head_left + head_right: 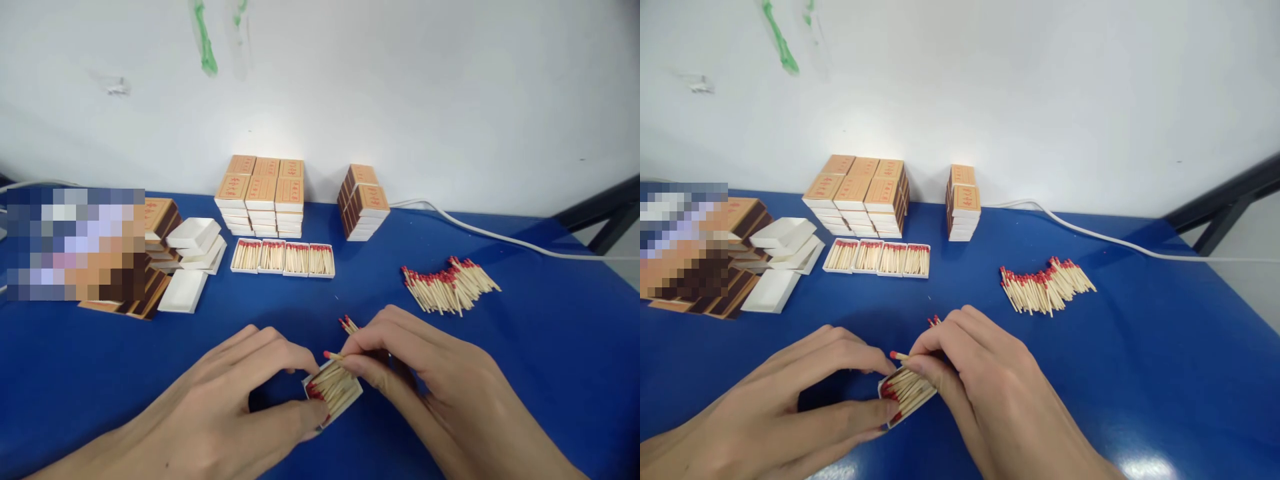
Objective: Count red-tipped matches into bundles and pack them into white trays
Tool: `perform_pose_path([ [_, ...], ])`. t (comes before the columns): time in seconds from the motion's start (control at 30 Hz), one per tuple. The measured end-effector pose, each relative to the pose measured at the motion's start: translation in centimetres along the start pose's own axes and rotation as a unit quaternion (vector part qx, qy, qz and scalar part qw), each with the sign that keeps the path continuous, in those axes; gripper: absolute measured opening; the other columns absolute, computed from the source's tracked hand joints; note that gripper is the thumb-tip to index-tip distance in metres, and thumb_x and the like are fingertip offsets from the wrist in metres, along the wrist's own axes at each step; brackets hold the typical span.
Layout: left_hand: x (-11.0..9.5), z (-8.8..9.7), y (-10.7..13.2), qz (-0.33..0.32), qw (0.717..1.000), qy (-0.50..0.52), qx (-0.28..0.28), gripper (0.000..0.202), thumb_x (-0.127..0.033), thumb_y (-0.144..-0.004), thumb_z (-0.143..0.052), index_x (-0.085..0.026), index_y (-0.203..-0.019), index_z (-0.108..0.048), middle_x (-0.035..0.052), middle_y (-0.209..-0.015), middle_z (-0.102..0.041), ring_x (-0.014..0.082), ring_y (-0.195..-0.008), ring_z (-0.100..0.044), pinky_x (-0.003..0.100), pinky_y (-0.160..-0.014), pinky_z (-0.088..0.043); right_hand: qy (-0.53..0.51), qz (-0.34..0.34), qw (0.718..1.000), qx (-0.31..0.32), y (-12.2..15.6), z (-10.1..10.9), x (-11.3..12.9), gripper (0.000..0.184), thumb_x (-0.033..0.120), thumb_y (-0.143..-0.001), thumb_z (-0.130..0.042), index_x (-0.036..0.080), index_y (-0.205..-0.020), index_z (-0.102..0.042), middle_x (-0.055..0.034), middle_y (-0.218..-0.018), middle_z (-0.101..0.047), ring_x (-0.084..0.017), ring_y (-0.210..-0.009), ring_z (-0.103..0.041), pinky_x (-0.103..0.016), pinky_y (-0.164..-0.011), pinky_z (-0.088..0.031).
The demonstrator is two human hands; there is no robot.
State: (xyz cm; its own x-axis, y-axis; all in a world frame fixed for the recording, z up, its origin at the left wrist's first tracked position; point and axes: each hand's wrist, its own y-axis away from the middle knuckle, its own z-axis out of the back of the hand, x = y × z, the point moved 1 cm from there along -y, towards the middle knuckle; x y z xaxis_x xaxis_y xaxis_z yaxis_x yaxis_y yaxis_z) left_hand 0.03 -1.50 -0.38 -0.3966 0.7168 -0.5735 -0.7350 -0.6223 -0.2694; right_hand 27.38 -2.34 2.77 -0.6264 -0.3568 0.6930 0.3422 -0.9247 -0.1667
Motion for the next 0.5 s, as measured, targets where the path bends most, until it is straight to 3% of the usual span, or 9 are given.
perform_pose_path([
  [0.1,-0.1,-0.4,0.2,0.005,1.000,0.007,0.000,0.040,-0.011,-0.118,-0.062,-0.038,-0.141,-0.079,0.0015,-0.144,-0.078,0.0142,-0.109,-0.074,0.026,-0.093,-0.064,-0.019,-0.020,1.000,0.004,0.0,0.0,0.1,0.020,0.021,-0.120,-0.069,0.033,-0.108,-0.079,0.0056,-0.097,-0.083,-0.014,-0.084,-0.080,-0.023,-0.081,-0.066],
  [0.2,-0.3,-0.3,0.1,0.038,0.999,0.011,-0.007,0.044,-0.015,-0.116,-0.069,-0.046,-0.147,-0.076,-0.0057,-0.140,-0.080,0.0109,-0.103,-0.076,0.023,-0.091,-0.063,-0.029,-0.038,0.999,-0.006,0.1,-0.1,0.1,0.019,0.023,-0.121,-0.068,0.035,-0.112,-0.081,0.0066,-0.101,-0.084,-0.013,-0.087,-0.082,-0.021,-0.082,-0.066],
  [0.33,-0.5,0.4,-0.6,0.062,0.998,0.012,0.027,0.025,-0.026,-0.119,-0.070,-0.037,-0.140,-0.076,-0.0080,-0.122,-0.084,0.0088,-0.087,-0.074,0.022,-0.086,-0.063,-0.025,-0.041,0.999,-0.024,0.2,-0.1,0.1,0.020,0.022,-0.119,-0.070,0.038,-0.117,-0.082,0.0080,-0.105,-0.085,-0.012,-0.091,-0.084,-0.019,-0.081,-0.065],
  [0.4,-0.5,0.7,-0.8,0.038,0.999,-0.003,0.038,0.023,-0.025,-0.122,-0.065,-0.036,-0.138,-0.076,-0.0066,-0.126,-0.083,0.0090,-0.088,-0.072,0.023,-0.085,-0.062,-0.017,-0.038,0.998,-0.037,0.2,-0.1,0.1,0.020,0.021,-0.117,-0.072,0.038,-0.119,-0.083,0.0076,-0.105,-0.085,-0.012,-0.090,-0.084,-0.019,-0.080,-0.066],
  [0.5,-0.3,0.8,-0.6,0.002,0.999,-0.031,0.034,0.036,-0.015,-0.121,-0.059,-0.036,-0.144,-0.076,-0.0035,-0.138,-0.082,0.0110,-0.099,-0.074,0.024,-0.093,-0.063,0.006,-0.028,0.997,-0.065,0.2,-0.2,0.1,0.017,0.021,-0.115,-0.077,0.036,-0.116,-0.083,0.0059,-0.102,-0.084,-0.013,-0.085,-0.082,-0.021,-0.076,-0.066],
])
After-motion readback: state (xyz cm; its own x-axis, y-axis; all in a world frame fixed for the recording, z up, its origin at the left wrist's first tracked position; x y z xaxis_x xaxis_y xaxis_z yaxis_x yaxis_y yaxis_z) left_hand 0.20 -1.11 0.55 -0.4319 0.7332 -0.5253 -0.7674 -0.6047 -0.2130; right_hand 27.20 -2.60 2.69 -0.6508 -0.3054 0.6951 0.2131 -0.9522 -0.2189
